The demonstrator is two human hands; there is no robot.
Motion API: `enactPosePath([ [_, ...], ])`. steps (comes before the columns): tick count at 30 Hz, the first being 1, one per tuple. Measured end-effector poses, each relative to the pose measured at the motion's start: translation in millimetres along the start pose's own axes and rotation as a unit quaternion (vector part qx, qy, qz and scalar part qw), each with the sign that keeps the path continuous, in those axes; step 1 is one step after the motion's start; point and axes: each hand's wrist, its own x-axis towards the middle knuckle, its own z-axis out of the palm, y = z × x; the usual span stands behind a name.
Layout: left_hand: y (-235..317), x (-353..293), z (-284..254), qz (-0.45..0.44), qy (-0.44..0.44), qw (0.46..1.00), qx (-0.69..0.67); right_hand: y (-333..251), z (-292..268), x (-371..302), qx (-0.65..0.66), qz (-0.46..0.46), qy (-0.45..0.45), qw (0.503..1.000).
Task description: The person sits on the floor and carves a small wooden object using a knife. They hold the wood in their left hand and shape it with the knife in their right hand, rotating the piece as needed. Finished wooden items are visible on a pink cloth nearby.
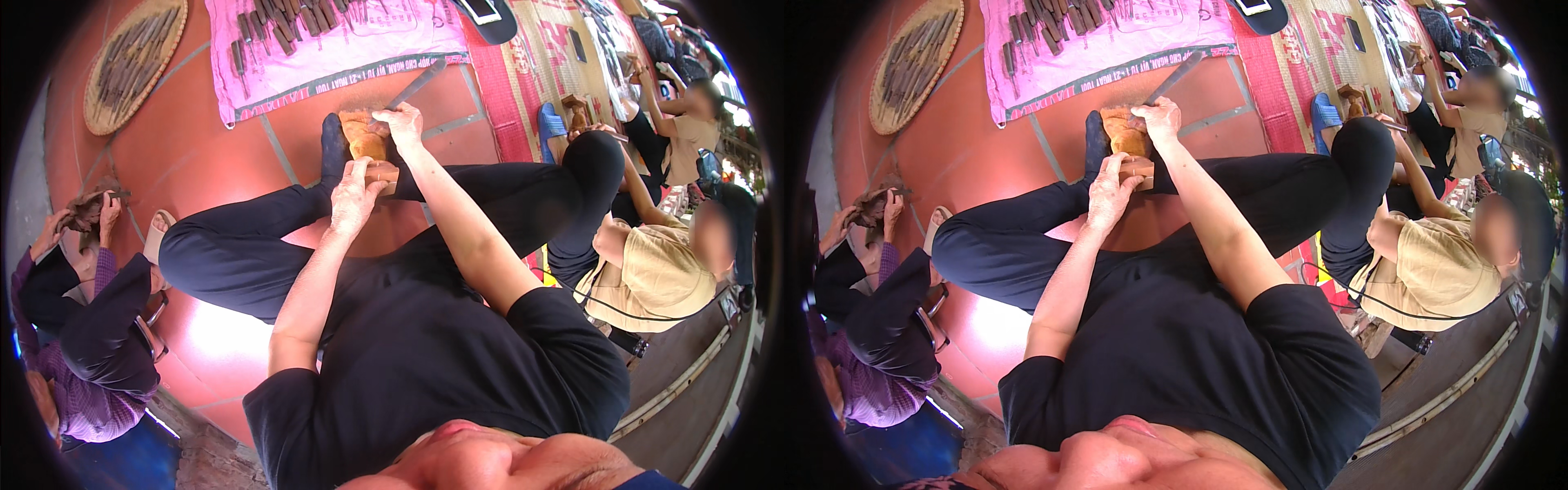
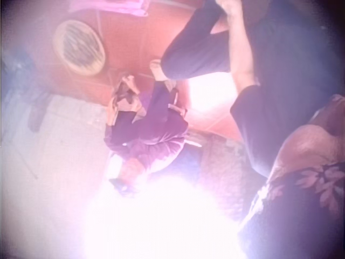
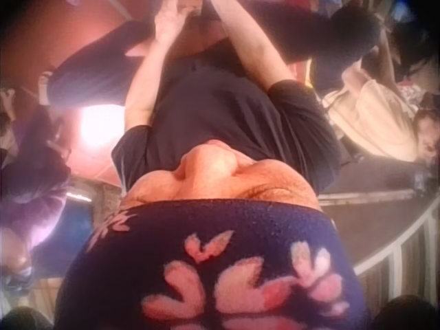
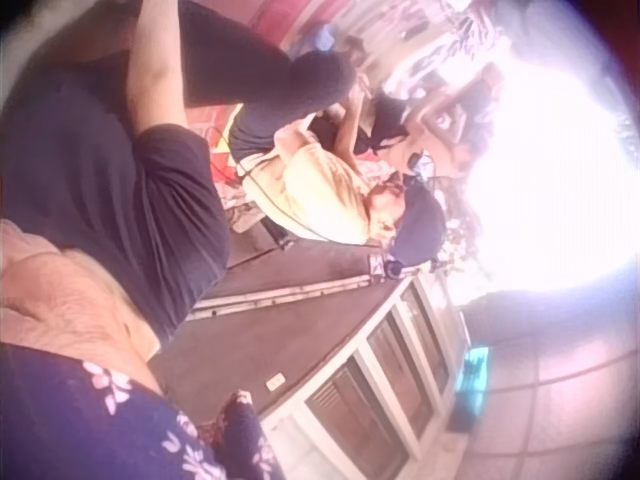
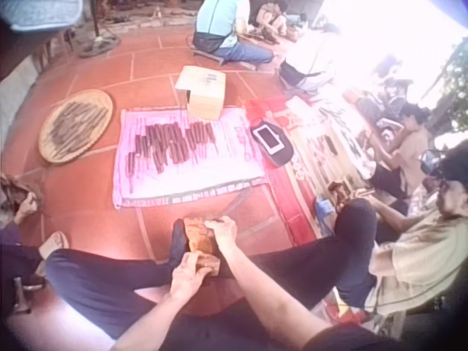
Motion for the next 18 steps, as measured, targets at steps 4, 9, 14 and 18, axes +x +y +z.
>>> enactPosePath([
  [4, 1, 2, 2, 0.003, 0.009, 1.000, 0.012, 15, -23, 22, 0.041, 0.038, 0.130, 0.990],
  [9, -1, 3, 2, 0.004, 0.008, 1.000, 0.001, 25, -8, 12, 0.054, -0.026, 0.081, 0.995],
  [14, -2, 0, 2, 0.007, 0.015, 1.000, 0.009, 16, -13, 9, 0.048, -0.014, 0.049, 0.998],
  [18, 1, 1, 2, -0.001, 0.006, 1.000, 0.006, 15, -25, 14, 0.047, 0.021, 0.111, 0.992],
])
